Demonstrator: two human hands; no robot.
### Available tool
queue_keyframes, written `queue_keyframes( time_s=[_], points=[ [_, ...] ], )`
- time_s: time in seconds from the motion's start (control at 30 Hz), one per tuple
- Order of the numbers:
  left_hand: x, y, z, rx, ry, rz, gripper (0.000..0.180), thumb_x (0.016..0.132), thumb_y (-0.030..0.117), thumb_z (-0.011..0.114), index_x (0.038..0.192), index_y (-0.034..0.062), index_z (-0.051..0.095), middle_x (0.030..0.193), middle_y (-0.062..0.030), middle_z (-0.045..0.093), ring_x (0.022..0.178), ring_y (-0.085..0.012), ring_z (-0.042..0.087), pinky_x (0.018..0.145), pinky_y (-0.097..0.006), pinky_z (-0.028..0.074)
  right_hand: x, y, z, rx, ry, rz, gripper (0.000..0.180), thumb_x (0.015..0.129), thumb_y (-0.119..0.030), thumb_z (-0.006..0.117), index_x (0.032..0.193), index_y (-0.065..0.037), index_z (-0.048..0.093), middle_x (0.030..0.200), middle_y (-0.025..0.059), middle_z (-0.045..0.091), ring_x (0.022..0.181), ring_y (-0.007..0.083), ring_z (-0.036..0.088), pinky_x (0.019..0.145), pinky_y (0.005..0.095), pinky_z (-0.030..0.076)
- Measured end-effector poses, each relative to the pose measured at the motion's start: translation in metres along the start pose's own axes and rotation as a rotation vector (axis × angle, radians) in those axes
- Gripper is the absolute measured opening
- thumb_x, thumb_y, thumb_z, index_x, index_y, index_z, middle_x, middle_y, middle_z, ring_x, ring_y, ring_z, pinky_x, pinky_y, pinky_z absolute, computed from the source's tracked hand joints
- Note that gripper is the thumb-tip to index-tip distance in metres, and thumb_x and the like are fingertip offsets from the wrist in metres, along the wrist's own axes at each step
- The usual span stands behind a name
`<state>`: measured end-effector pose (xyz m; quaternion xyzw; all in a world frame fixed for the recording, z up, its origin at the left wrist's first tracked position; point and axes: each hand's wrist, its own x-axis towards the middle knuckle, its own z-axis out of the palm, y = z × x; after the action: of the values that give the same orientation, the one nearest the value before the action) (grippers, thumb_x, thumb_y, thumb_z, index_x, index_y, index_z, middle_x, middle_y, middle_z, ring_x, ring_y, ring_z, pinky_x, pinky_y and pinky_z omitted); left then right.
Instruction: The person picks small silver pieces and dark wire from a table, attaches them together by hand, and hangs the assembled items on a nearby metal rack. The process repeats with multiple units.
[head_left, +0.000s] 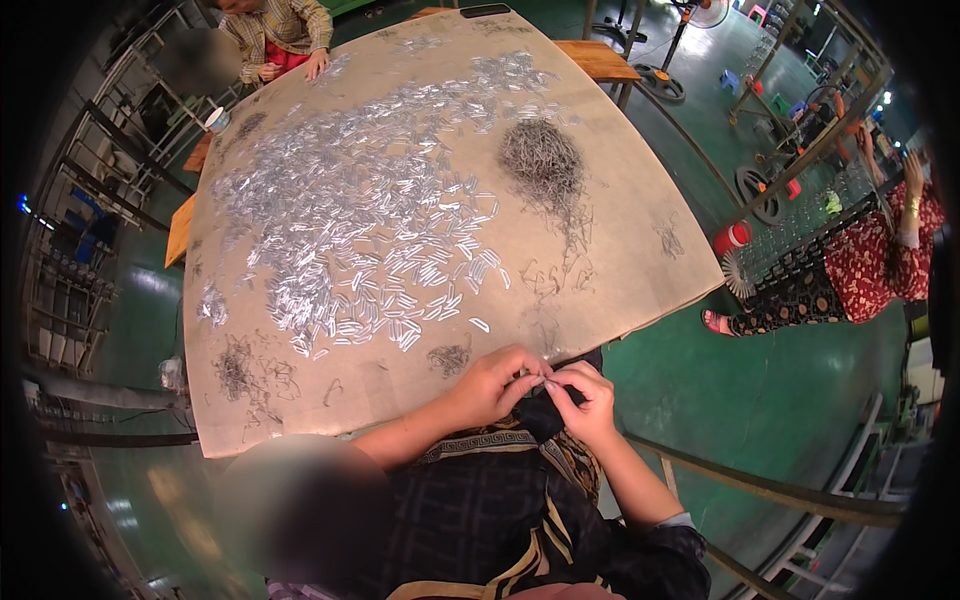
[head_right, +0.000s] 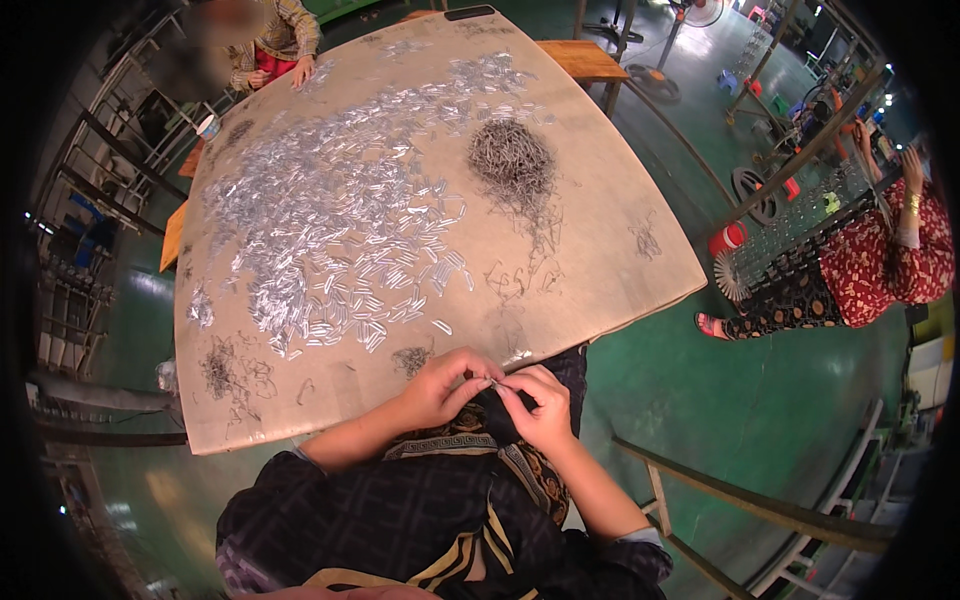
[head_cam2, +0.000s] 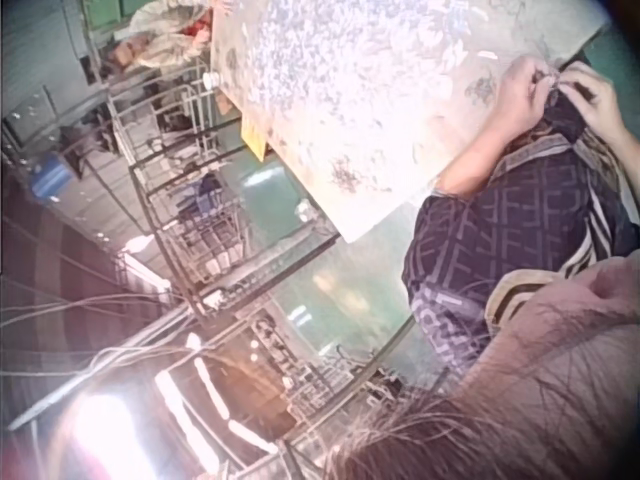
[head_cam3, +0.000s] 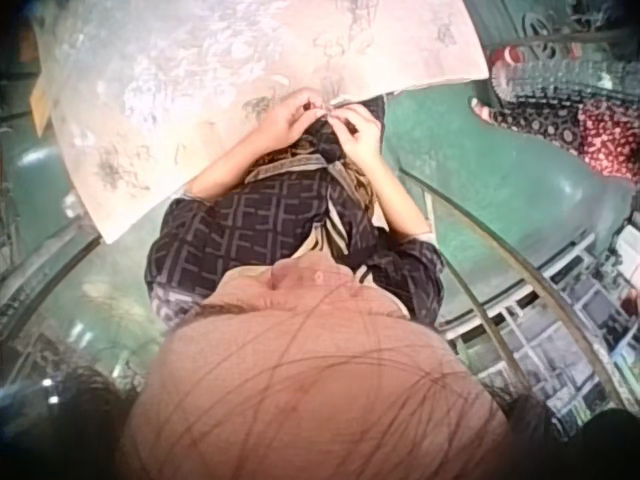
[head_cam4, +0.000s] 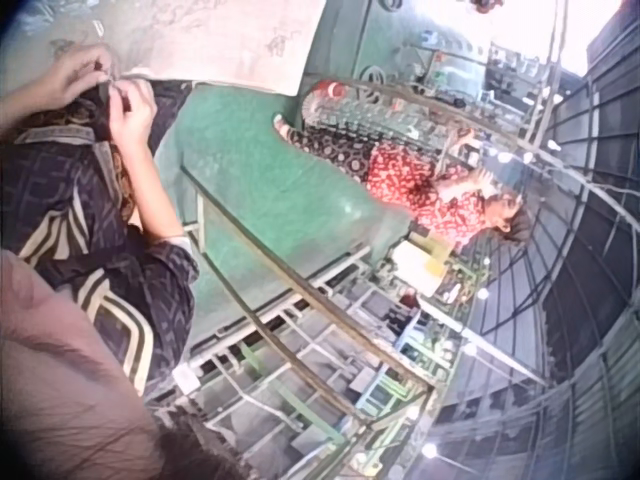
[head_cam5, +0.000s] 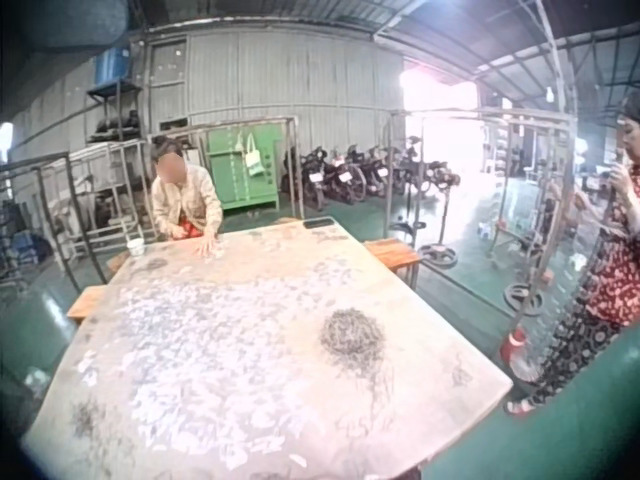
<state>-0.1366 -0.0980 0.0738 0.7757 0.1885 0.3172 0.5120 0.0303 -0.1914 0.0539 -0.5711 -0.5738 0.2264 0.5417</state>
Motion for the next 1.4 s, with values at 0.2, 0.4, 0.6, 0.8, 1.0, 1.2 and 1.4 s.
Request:
queue_keyframes(
  time_s=[0.2,0.4,0.6,0.8,1.0,1.2,1.4],
  points=[
    [-0.010,0.007,-0.005,0.169,0.049,0.144,0.015,0.084,0.000,0.064,0.094,0.0040,0.054,0.093,-0.0124,0.064,0.083,-0.0314,0.063,0.072,-0.037,0.050,0.018,0.011,0.009,0.023,-0.114,-0.098,0.010,0.077,-0.001,0.070,0.086,0.001,0.069,0.078,0.0113,0.064,0.070,0.0268,0.059,0.064,0.0337,0.047],
    [-0.019,0.011,-0.014,0.226,0.131,0.125,0.017,0.083,-0.004,0.064,0.094,0.0043,0.054,0.092,-0.0123,0.065,0.083,-0.0293,0.063,0.074,-0.037,0.050,0.054,0.021,0.048,-0.002,-0.181,-0.046,0.012,0.081,-0.009,0.070,0.089,0.000,0.069,0.076,0.0110,0.061,0.069,0.0284,0.058,0.063,0.0362,0.046],
    [-0.019,0.013,-0.015,0.255,0.084,0.192,0.017,0.081,-0.005,0.064,0.093,0.0035,0.054,0.093,-0.0117,0.065,0.082,-0.0291,0.062,0.073,-0.037,0.050,0.070,0.060,0.096,-0.347,-0.273,-0.093,0.014,0.076,-0.011,0.072,0.086,-0.004,0.067,0.084,0.0123,0.061,0.085,0.0328,0.060,0.077,0.0417,0.048],
    [-0.017,0.012,-0.012,0.188,0.107,0.124,0.015,0.083,-0.004,0.064,0.094,0.0028,0.057,0.090,-0.0111,0.064,0.080,-0.0282,0.063,0.070,-0.036,0.050,0.076,0.068,0.104,-0.337,-0.359,0.043,0.012,0.076,-0.009,0.071,0.085,-0.004,0.066,0.087,0.0131,0.062,0.088,0.0332,0.059,0.078,0.0419,0.047],
    [-0.011,0.010,-0.007,0.177,0.103,0.076,0.014,0.084,-0.004,0.063,0.094,0.0020,0.056,0.090,-0.0122,0.065,0.078,-0.0280,0.063,0.069,-0.035,0.050,0.071,0.034,0.055,0.102,-0.196,0.399,0.012,0.078,-0.005,0.074,0.088,-0.001,0.070,0.078,0.0090,0.067,0.071,0.0195,0.063,0.063,0.0307,0.049],
    [-0.003,0.007,0.007,0.135,0.143,0.016,0.013,0.084,-0.002,0.065,0.093,0.0018,0.056,0.085,-0.0132,0.063,0.075,-0.0314,0.063,0.065,-0.037,0.050,0.057,-0.008,-0.002,0.552,-0.035,0.660,0.013,0.082,-0.006,0.075,0.090,0.004,0.071,0.074,0.0070,0.069,0.065,0.0105,0.063,0.060,0.0230,0.050],
    [0.003,0.009,0.016,0.126,0.135,-0.053,0.013,0.084,0.000,0.066,0.092,0.0025,0.055,0.082,-0.0128,0.061,0.072,-0.0312,0.061,0.062,-0.038,0.049,0.036,-0.027,-0.012,0.446,0.035,0.548,0.011,0.082,-0.004,0.074,0.088,0.006,0.071,0.075,0.0081,0.071,0.066,0.0096,0.065,0.062,0.0236,0.052]
  ],
)
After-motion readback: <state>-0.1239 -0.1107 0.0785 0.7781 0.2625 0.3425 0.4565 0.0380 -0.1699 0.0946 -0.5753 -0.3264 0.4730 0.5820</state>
